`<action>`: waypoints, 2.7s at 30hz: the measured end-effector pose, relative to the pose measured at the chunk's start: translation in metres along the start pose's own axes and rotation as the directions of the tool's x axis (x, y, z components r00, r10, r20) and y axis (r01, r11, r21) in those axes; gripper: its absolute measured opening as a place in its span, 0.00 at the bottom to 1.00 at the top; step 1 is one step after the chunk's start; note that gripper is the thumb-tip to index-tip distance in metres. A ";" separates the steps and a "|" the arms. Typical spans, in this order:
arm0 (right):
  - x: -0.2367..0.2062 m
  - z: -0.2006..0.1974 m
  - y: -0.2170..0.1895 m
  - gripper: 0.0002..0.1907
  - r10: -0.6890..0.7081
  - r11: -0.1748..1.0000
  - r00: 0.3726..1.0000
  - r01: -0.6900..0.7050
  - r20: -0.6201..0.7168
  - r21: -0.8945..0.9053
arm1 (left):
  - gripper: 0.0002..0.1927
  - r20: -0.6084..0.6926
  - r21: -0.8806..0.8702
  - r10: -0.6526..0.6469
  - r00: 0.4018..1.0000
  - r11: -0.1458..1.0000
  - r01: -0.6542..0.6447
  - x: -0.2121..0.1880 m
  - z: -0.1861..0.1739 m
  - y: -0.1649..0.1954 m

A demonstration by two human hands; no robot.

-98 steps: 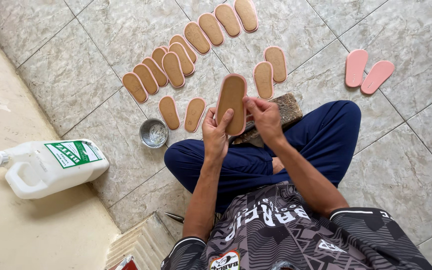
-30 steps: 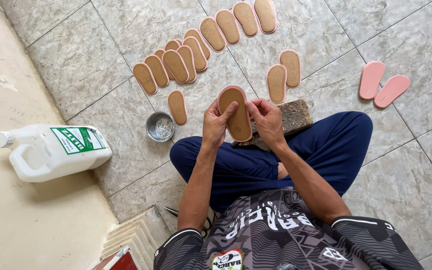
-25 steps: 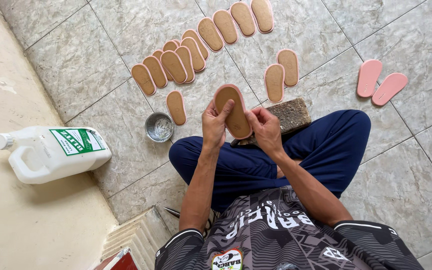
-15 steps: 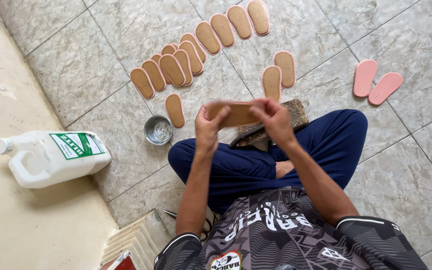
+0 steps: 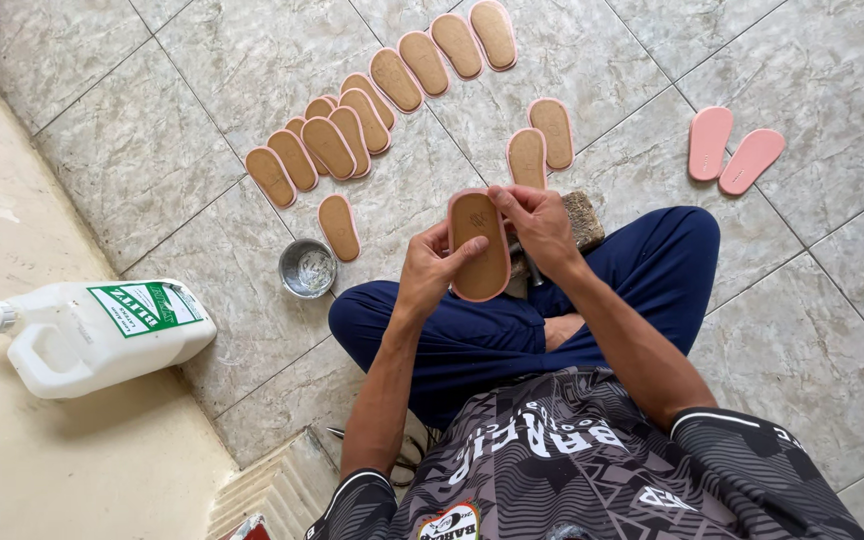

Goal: The person sits on the floor and uses a hammer to tap the edges of slipper soles onto pink insoles. They repeatedly pick up soles, align them, and hammer the perimeter to secure the layers, then inspect and set the finished units aside.

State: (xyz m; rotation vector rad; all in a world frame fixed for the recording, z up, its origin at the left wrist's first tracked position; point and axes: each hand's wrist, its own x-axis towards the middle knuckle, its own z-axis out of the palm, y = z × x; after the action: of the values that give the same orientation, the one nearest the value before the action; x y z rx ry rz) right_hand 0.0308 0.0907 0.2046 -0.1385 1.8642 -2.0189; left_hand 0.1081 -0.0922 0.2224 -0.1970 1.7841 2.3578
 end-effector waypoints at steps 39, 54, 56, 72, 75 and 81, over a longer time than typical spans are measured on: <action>-0.086 -0.049 0.134 0.15 0.413 0.903 0.909 -0.417 -0.056 -0.106 | 0.22 -0.788 -0.503 -0.074 0.611 0.650 -0.570 0.087 -0.216 -0.090; -0.069 -0.041 0.140 0.23 0.357 0.911 0.934 -0.354 -0.026 -0.213 | 0.40 -0.743 0.657 0.157 0.651 0.359 0.663 0.093 -0.170 -0.135; -0.062 -0.036 0.132 0.20 0.321 0.933 0.947 -0.320 -0.020 -0.166 | 0.32 -0.661 0.576 0.025 0.750 0.657 0.486 0.085 -0.159 -0.135; -0.002 0.020 0.024 0.14 -0.038 0.994 0.998 0.033 -0.044 -0.109 | 0.21 -0.197 -0.234 0.022 0.980 0.970 -0.069 0.020 -0.032 -0.031; -0.025 0.022 0.042 0.13 -0.047 0.992 0.997 0.039 -0.061 -0.124 | 0.21 -0.285 -0.285 0.073 0.956 0.946 -0.157 0.022 -0.031 -0.034; -0.039 0.012 0.063 0.13 0.073 0.997 0.997 -0.072 -0.034 0.032 | 0.21 -0.460 -0.343 0.081 0.884 0.903 -0.261 0.023 -0.032 -0.041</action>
State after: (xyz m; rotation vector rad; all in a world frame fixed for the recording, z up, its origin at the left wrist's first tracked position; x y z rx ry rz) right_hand 0.0841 0.0900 0.1516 -0.0262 1.8314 -2.0124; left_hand 0.0948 -0.1107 0.1704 -0.7011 1.4983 2.9821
